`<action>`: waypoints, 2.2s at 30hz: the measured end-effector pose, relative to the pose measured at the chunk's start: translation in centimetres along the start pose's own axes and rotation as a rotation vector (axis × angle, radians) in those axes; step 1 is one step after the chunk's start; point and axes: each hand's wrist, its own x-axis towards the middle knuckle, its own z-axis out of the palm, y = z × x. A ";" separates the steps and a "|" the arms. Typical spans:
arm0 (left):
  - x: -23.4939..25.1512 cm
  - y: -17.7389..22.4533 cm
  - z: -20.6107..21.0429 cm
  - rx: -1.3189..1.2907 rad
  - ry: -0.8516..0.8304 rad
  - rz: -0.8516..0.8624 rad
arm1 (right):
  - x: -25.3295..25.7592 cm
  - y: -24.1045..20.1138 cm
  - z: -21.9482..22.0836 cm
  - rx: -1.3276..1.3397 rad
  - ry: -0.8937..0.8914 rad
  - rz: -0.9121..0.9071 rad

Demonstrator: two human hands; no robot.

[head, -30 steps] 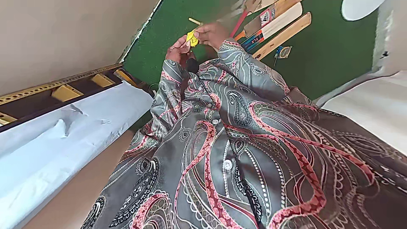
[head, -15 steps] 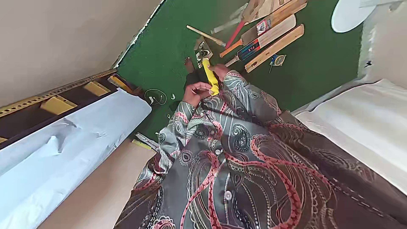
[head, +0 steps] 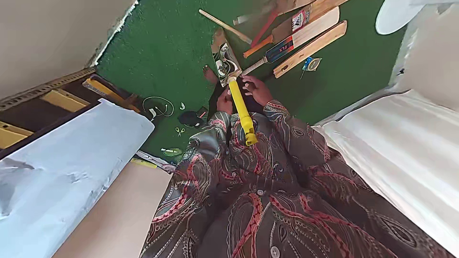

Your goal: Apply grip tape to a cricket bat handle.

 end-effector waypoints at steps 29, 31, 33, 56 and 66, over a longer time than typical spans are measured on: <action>2.9 3.2 -2.1 0.049 -0.239 0.317 | 2.7 -0.4 0.4 -0.514 0.218 -0.431; 3.2 3.8 -2.7 0.137 -0.284 0.272 | 2.5 -0.3 1.0 -0.527 0.220 -0.404; 3.3 3.7 -3.1 0.186 -0.317 0.219 | 2.5 0.0 1.2 -0.471 0.160 -0.408; 4.3 4.2 2.2 0.183 0.245 0.112 | 4.7 -1.3 -1.6 -0.223 0.055 -0.046; 5.5 5.4 4.6 0.085 0.408 0.014 | 4.2 -2.7 0.5 -0.203 0.382 -0.031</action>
